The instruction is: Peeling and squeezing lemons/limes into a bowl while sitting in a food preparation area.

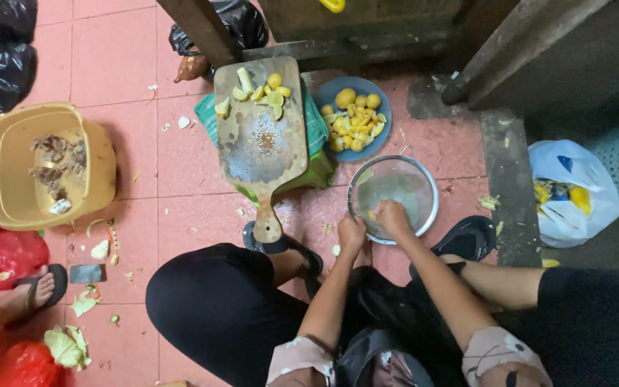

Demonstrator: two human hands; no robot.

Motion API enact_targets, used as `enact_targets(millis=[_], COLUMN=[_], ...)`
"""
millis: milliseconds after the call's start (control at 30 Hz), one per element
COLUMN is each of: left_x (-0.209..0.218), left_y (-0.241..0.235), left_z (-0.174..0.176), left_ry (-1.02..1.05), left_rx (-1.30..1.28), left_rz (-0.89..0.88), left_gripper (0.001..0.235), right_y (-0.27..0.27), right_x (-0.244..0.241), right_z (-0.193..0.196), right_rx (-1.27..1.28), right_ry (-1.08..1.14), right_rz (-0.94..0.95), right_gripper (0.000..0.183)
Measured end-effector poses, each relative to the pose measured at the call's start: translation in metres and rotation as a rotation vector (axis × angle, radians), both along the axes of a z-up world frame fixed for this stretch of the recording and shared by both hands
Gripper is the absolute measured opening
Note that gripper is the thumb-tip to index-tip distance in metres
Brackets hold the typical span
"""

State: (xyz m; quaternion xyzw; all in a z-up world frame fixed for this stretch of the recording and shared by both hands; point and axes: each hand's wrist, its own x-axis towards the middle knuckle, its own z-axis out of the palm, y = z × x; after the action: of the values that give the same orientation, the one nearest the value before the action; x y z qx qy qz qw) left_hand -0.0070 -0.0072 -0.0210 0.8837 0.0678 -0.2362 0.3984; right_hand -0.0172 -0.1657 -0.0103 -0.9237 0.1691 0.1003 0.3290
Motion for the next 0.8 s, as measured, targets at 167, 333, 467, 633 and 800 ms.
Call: enact_targets(millis=[167, 333, 467, 633, 800], left_x=[0.003, 0.006, 0.001, 0.004, 0.003], left_y=[0.001, -0.001, 0.004, 0.005, 0.003], left_z=[0.006, 0.02, 0.026, 0.027, 0.012], left_ry=[-0.011, 0.016, 0.038, 0.047, 0.049], left_rx=[0.008, 0.007, -0.005, -0.022, 0.016], left_rz=[-0.023, -0.005, -0.006, -0.014, -0.014], left_gripper=[0.038, 0.038, 0.037, 0.037, 0.037], right_y=[-0.01, -0.006, -0.006, -0.003, 0.004], right_x=[-0.016, -0.023, -0.026, -0.023, -0.012], right_z=[0.005, 0.026, 0.021, 0.012, 0.008], right_rx=[0.046, -0.057, 0.011, 0.026, -0.17], right_ry=[-0.056, -0.058, -0.124, -0.087, -0.006], right_rz=[0.036, 0.119, 0.205, 0.185, 0.177], right_gripper=[0.008, 0.009, 0.01, 0.009, 0.01])
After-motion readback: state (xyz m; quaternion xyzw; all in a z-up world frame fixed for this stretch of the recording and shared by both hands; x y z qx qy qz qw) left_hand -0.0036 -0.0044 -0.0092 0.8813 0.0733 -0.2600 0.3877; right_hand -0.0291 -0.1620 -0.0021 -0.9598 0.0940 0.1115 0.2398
